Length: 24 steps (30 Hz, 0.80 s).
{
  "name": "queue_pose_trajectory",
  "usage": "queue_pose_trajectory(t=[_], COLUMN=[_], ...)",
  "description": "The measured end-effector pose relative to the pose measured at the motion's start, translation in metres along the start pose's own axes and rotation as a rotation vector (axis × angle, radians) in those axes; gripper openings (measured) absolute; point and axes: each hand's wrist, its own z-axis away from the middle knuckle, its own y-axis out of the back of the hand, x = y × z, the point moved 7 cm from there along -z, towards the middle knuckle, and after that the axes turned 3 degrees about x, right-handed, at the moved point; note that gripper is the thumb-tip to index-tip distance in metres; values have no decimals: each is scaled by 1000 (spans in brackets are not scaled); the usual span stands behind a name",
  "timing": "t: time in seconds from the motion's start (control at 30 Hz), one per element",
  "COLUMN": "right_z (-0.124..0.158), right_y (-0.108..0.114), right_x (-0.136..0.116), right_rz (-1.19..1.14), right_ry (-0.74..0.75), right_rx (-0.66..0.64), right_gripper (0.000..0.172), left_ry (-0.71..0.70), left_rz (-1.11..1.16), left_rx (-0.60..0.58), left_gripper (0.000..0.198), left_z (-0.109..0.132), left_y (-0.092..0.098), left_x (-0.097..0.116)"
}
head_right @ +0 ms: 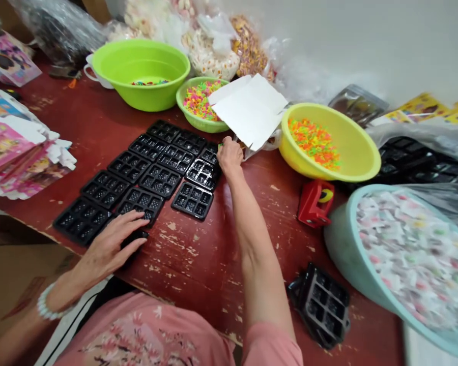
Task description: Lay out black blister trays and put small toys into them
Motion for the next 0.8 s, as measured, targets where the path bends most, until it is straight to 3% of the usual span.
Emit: queue_pose_trajectory(t=[0.17,0.3,0.37,0.43,0.47,0.57,0.63,0.7,0.8], right_z=[-4,32,76,140,176,289,343,370,376], right_y=[-12,13,43,78,97,133,142,140,134], right_x=[-2,13,41,85,112,193,219,229,232], right_rz=[43,3,7,69,132,367,442,412,307], right_ry=[-64,42,96,60,-25,-496,-662,-735,-803], right_rx=[-31,20,48,82,108,71,56,69,81], right_gripper=[39,36,36,47,54,81,102,114,110], left_ry=[18,-29,-59,-92,-107,-114,-62,56,263], left_rz=[38,62,105,164,195,318,463,618,817], left_rx=[13,1,3,-3,-8,-32,-56,-116,-234], left_gripper=[35,32,31,31,32,30,23,13,18], left_z=[-4,-17,-21,-21,-21,-20,-21,-24,-25], left_y=[1,-6,-11,-16,-19,-29,-37,-48,-69], left_x=[0,14,23,33,39,54,61,66,71])
